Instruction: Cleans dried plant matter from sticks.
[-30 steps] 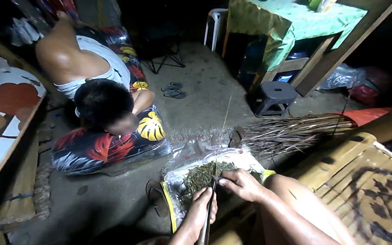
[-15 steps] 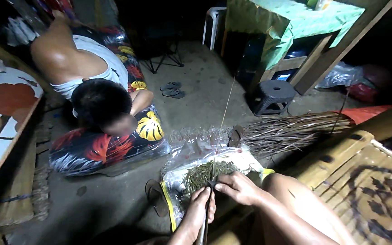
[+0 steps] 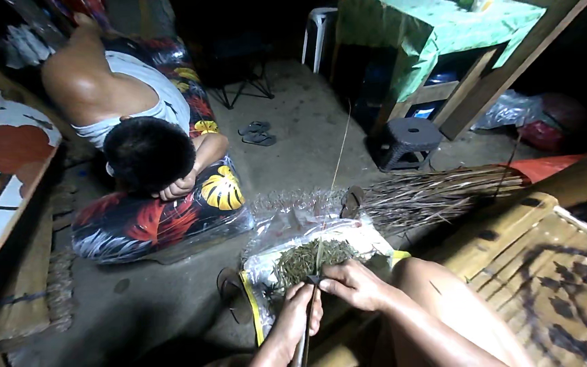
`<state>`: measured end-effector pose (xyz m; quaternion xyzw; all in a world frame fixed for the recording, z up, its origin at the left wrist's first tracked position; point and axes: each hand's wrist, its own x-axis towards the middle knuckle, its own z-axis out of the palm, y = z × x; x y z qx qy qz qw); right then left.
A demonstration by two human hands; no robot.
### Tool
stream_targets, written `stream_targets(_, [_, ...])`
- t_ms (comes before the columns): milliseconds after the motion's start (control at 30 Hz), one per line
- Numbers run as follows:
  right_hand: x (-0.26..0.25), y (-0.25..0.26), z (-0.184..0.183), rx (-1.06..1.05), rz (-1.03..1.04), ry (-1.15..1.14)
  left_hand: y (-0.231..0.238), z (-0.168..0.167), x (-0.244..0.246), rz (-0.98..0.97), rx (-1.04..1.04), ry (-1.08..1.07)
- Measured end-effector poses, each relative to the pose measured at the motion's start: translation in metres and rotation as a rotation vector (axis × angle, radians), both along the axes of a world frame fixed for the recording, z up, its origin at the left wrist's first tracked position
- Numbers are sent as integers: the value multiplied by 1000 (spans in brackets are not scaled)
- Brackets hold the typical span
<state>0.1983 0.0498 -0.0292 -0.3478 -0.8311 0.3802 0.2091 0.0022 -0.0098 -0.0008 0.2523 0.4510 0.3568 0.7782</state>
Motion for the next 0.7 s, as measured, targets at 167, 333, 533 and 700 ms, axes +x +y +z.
stream_targets(167, [15, 19, 0, 43, -161, -236, 0, 3, 2, -17, -3, 8])
stream_targets(333, [35, 37, 2, -97, -405, -178, -5, 5, 1, -58, 25, -2])
stream_targets(533, [21, 18, 2, -331, -197, 131, 0, 3, 1, -34, 86, 95])
stream_targets(700, [8, 9, 6, -154, -93, -117, 0, 2, 3, -40, 167, 273])
